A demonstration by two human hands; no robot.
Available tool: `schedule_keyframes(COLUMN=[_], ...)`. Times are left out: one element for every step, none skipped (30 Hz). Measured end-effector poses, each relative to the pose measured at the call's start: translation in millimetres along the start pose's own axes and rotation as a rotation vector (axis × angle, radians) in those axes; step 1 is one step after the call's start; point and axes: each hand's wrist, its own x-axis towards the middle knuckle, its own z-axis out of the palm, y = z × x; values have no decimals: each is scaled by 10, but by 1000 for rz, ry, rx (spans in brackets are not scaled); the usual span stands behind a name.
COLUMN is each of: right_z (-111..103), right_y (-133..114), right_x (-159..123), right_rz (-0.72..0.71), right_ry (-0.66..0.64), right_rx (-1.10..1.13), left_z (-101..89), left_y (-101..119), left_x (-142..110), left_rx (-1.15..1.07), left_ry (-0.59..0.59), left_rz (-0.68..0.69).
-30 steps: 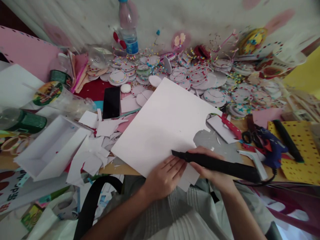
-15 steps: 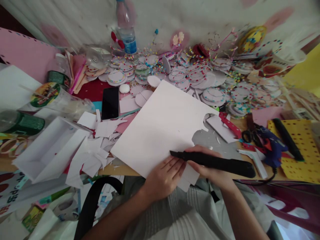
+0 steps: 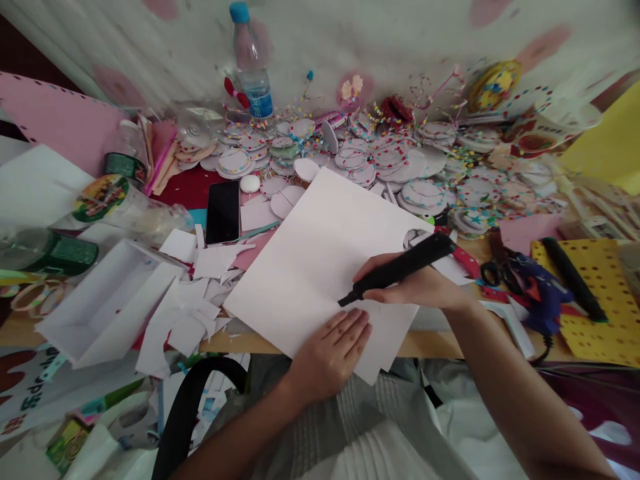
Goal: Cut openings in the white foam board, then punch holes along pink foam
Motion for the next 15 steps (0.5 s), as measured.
schedule_keyframes(right_z=[-20,-38,-53,-67,-80,-91,-102,-111,-119,-126,-131,-134,-137,-138,-139], right_y=[-9,-19,-31,-43,-56,-66,-72,-73,-68,-58,-44,-27,-10,6,19], right_x=[46,88,125,156,181,199,212,219,223,223,222,221,218,216,215], right_rz=[6,10,15,21,28,36,45,52,58,60,61,61,63,65,69], right_ry=[-22,-37,-50,-66,-85,-104,-122,-136,-144,-144,-143,-139,-134,-127,-121], right_rx=[-5,-10,-15,-18,-19,-21,-25,-26,-21,-14,-5,6,16,28,41], left_z=[3,6,8,10,11,12,12,12,11,10,9,6,3,0,-4], left_y=[2,3,4,5,6,6,7,7,7,7,6,6,5,4,3], left_x=[0,0,-1,-1,-2,-3,-4,-6,-8,-9,-11,-11,-12,-11,-10], left_rx=[3,4,5,5,4,3,1,-1,-4,-7,-11,-14,-18,-22,-25], left_ry=[0,0,-1,-1,-1,-3,-7,-11,-14,-20,-25,-28,-31,-36,-41], left_rz=[-4,-7,-9,-9,-8,-6,-6,-7,-8,-9,-10,-10,-11,-10,-9])
